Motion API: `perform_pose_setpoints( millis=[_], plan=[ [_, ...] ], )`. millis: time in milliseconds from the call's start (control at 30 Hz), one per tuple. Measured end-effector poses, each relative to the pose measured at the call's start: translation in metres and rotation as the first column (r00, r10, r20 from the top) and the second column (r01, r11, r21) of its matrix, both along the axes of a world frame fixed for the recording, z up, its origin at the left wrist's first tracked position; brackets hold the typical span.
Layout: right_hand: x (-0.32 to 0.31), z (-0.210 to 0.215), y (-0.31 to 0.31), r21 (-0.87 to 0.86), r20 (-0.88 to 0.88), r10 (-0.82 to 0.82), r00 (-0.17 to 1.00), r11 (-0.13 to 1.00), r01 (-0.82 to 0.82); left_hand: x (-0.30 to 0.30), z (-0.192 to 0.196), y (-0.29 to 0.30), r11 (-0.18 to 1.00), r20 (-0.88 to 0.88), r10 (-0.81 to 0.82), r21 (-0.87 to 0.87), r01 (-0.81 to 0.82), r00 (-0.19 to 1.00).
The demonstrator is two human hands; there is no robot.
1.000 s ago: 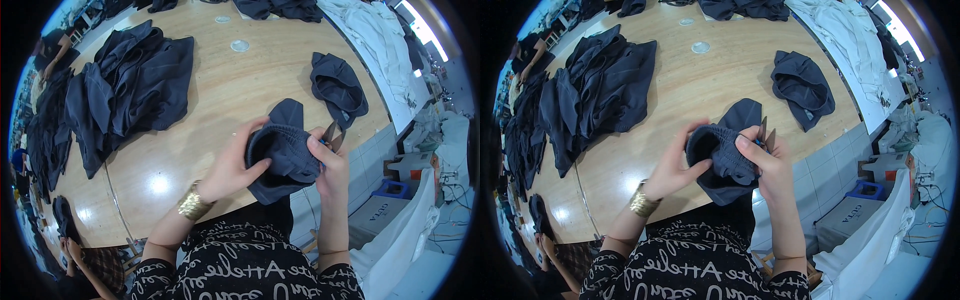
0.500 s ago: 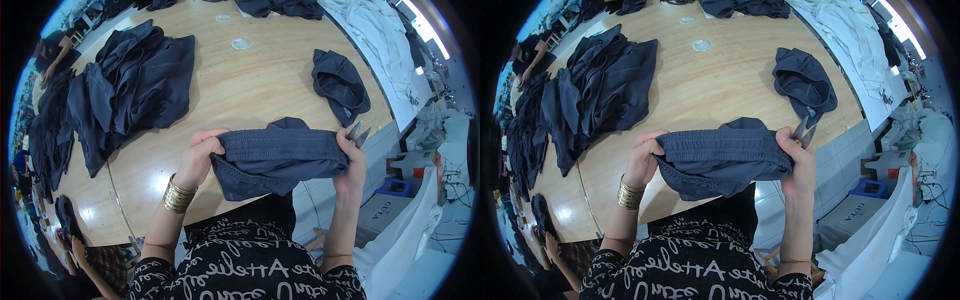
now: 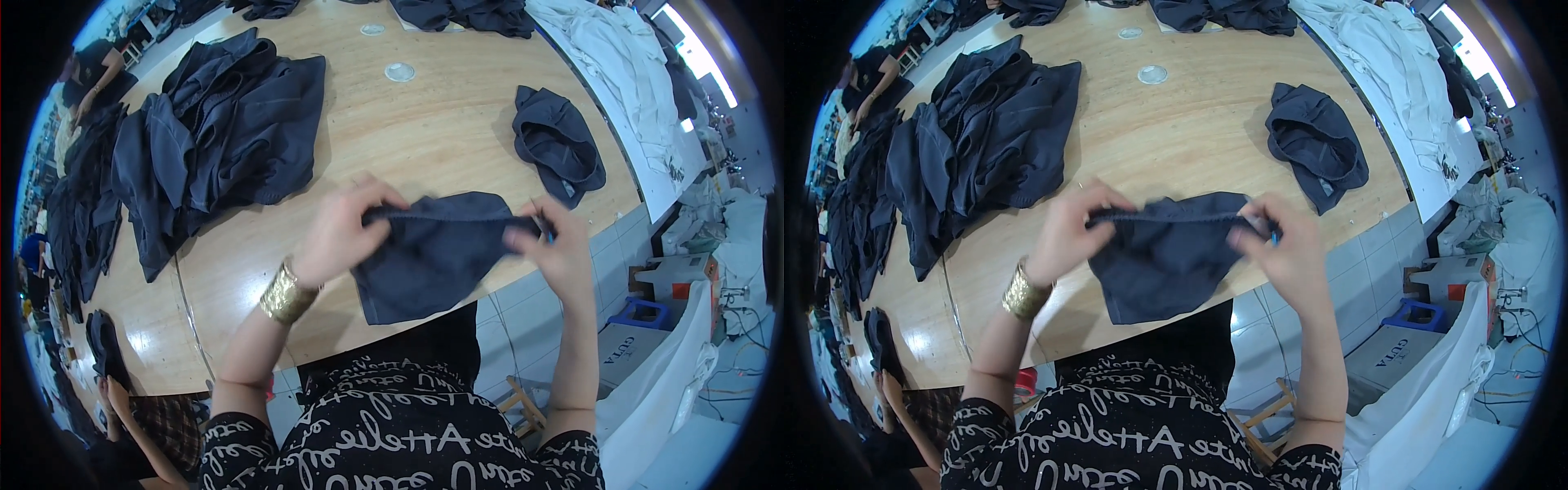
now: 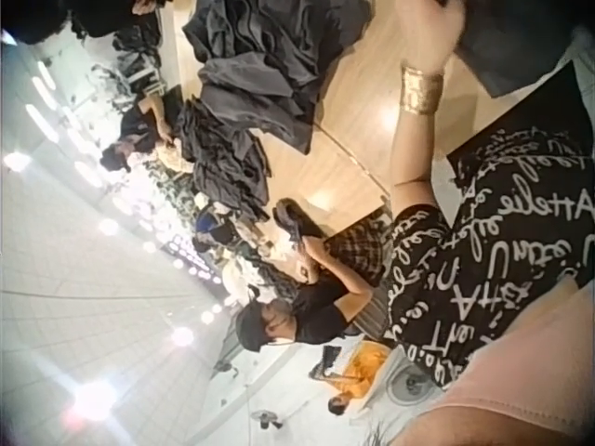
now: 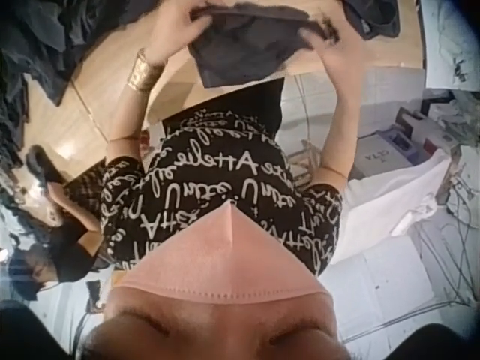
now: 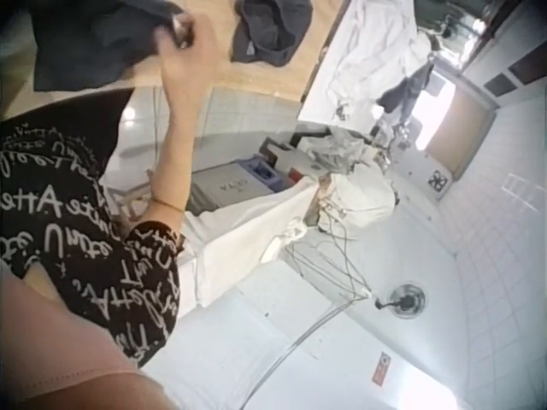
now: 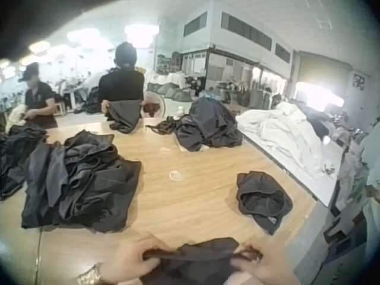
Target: Trimming excess threads from manufactured garments using snips.
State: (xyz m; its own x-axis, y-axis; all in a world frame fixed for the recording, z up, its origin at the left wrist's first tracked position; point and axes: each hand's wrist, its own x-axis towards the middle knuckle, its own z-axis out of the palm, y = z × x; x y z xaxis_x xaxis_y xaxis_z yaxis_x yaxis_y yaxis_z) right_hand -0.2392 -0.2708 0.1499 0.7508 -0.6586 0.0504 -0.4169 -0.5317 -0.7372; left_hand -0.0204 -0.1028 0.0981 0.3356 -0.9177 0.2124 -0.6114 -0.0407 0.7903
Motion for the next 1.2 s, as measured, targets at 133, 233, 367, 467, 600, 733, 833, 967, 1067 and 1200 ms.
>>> perform_pose_setpoints(
  millis=[133,233,367,467,600,733,833,967,1067,1200],
  plan=[
    [0.027,0.019,-0.022,-0.520,0.418,-0.189,0.889,0.752,0.404,0.027,0.042,-0.018,0.881,0.163,0.234,-0.452,-0.138,0.959],
    [0.025,0.055,-0.016,-0.596,0.613,-0.105,0.783,0.590,0.545,0.032,0.075,-0.010,0.761,0.362,0.415,-0.641,-0.101,0.834],
    [0.006,-0.005,-0.002,-0.768,0.309,0.133,0.942,0.620,0.164,0.030,0.015,0.026,0.875,0.441,0.404,-0.440,-0.199,0.801],
    [-0.017,-0.092,0.042,-0.371,-0.107,-0.004,0.994,0.928,-0.037,0.012,-0.065,0.057,0.948,0.442,0.272,0.033,-0.318,0.855],
    [-0.030,-0.140,0.073,-0.153,-0.156,0.033,0.987,0.987,-0.057,0.009,-0.113,0.088,0.898,0.446,0.235,0.240,-0.368,0.864],
    [-0.030,-0.133,0.065,-0.137,-0.116,0.038,0.993,0.989,-0.054,0.026,-0.097,0.098,0.919,0.167,0.227,0.290,-0.268,0.959],
    [-0.027,-0.125,0.059,-0.158,-0.023,0.037,0.999,0.987,-0.040,0.032,-0.082,0.097,0.939,0.089,0.206,0.263,-0.222,0.975],
    [-0.017,-0.117,0.062,-0.146,-0.041,-0.032,0.999,0.989,0.026,0.026,-0.075,0.090,0.926,0.086,0.368,0.052,-0.373,0.926],
    [-0.001,-0.120,0.073,-0.118,0.039,0.015,0.999,0.993,-0.010,0.000,-0.071,0.076,0.936,0.079,0.348,0.035,-0.351,0.934],
    [0.032,-0.123,0.086,-0.120,0.104,0.132,0.986,0.986,-0.119,-0.025,-0.093,0.044,0.947,0.274,0.297,0.039,-0.320,0.915]
  ],
)
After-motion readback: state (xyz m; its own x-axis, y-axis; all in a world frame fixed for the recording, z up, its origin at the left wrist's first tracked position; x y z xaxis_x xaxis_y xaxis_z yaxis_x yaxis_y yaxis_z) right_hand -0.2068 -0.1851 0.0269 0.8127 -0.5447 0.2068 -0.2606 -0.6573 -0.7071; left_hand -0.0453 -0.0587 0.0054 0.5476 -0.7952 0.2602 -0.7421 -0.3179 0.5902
